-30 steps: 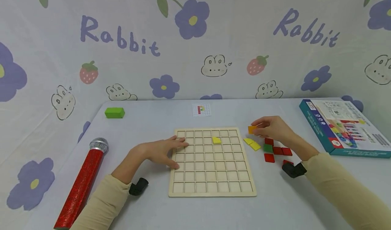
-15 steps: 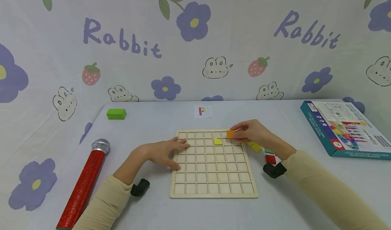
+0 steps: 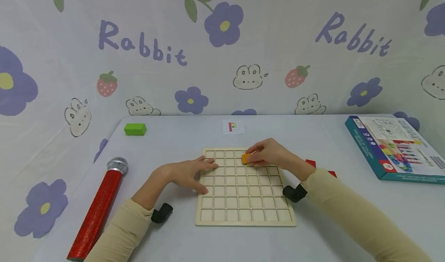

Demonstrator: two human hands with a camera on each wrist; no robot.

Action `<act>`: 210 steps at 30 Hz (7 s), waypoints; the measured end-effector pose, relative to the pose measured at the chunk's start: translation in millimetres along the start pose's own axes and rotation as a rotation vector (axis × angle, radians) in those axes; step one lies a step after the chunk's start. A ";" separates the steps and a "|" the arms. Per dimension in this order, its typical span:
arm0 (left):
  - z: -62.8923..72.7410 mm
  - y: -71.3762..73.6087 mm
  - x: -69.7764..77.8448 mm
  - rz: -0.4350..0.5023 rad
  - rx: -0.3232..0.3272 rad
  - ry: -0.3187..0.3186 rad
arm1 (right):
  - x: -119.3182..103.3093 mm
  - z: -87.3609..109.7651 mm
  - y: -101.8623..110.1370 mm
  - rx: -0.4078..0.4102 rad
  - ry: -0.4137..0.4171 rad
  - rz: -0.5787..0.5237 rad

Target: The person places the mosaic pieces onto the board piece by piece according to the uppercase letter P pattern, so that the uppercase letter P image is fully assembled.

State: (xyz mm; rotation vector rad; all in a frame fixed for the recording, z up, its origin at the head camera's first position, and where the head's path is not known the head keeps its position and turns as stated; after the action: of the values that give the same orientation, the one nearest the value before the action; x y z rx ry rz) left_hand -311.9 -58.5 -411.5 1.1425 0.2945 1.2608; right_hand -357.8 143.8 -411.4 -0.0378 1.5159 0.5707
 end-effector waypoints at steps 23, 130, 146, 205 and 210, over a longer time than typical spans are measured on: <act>-1.9 -1.1 -2.3 -0.024 0.002 0.032 | -6.4 -9.0 -12.0 0.019 0.033 0.192; -1.2 -2.2 -3.9 0.000 0.001 0.047 | 39.5 78.2 126.0 -0.051 0.207 0.551; -3.0 -2.0 -5.4 -0.003 0.008 0.054 | 32.2 72.8 133.1 0.171 0.033 0.501; -2.1 1.1 -2.9 -0.037 0.018 0.037 | -18.7 -20.0 -38.5 0.028 0.016 0.169; -1.1 0.7 -2.7 -0.026 0.016 0.034 | -20.5 -20.3 -39.1 -0.023 0.047 0.177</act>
State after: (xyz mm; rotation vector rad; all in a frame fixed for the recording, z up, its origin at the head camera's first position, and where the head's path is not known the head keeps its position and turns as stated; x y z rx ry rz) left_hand -314.0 -60.4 -412.4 1.1283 0.3447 1.2583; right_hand -361.0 95.6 -406.3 0.0668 1.5678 0.7330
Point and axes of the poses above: each hand's wrist, its own z-axis away from the middle knuckle, its own y-axis out of the back of the hand, x = y × z, the point moved 9 cm from there along -z, towards the middle knuckle, and after that the axes turned 14 degrees about y, right-handed, at the moved point
